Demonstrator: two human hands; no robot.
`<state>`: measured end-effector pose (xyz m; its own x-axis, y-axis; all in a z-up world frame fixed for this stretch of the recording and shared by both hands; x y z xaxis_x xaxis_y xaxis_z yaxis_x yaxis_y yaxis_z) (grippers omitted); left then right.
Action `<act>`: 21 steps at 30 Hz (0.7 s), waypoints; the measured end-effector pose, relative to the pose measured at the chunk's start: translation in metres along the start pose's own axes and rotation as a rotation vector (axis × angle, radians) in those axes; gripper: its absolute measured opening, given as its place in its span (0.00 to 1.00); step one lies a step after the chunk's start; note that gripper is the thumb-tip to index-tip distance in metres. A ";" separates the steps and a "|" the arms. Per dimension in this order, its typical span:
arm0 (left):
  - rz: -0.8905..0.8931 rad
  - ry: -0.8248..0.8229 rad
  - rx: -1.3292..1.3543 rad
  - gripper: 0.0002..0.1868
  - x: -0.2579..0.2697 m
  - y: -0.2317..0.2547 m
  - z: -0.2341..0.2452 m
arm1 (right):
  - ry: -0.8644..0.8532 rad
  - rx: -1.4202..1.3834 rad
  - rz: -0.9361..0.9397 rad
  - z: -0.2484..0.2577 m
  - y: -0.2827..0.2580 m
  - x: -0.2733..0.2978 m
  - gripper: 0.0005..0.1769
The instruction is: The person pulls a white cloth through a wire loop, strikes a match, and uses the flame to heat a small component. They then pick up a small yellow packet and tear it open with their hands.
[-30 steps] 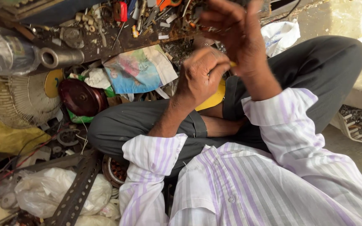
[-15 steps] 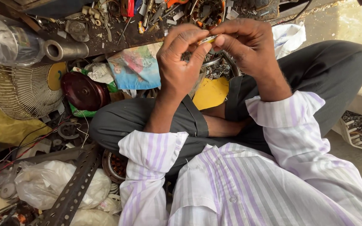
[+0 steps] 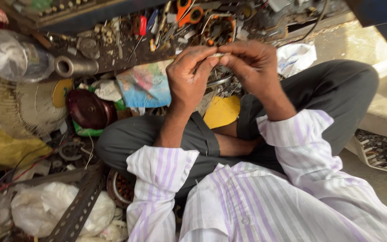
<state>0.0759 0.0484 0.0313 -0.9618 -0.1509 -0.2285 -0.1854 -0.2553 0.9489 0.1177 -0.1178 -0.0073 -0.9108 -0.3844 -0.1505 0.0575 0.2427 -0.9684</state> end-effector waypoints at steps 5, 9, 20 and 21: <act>-0.093 0.032 -0.140 0.08 -0.005 0.018 0.000 | 0.095 0.155 -0.030 -0.003 -0.012 0.000 0.09; -0.169 0.014 -0.130 0.07 -0.007 0.027 -0.004 | 0.121 0.149 0.020 -0.005 -0.014 0.000 0.07; 0.065 0.028 0.159 0.08 -0.002 -0.031 -0.014 | 0.200 0.065 -0.087 -0.001 0.010 -0.001 0.07; 0.059 0.030 0.158 0.08 -0.002 -0.037 -0.013 | 0.198 0.065 -0.081 0.000 0.010 -0.002 0.07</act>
<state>0.0869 0.0455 -0.0058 -0.9660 -0.1901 -0.1751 -0.1600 -0.0919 0.9828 0.1200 -0.1151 -0.0168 -0.9756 -0.2164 -0.0358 0.0012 0.1578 -0.9875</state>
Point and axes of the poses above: each hand's wrist, its own x-axis away from the middle knuckle, its own z-axis out of the back of the hand, y = z × x, the point moved 7 cm from there along -x, towards the middle knuckle, and after that the axes turned 1 degree about -y, right-handed, at the moved point
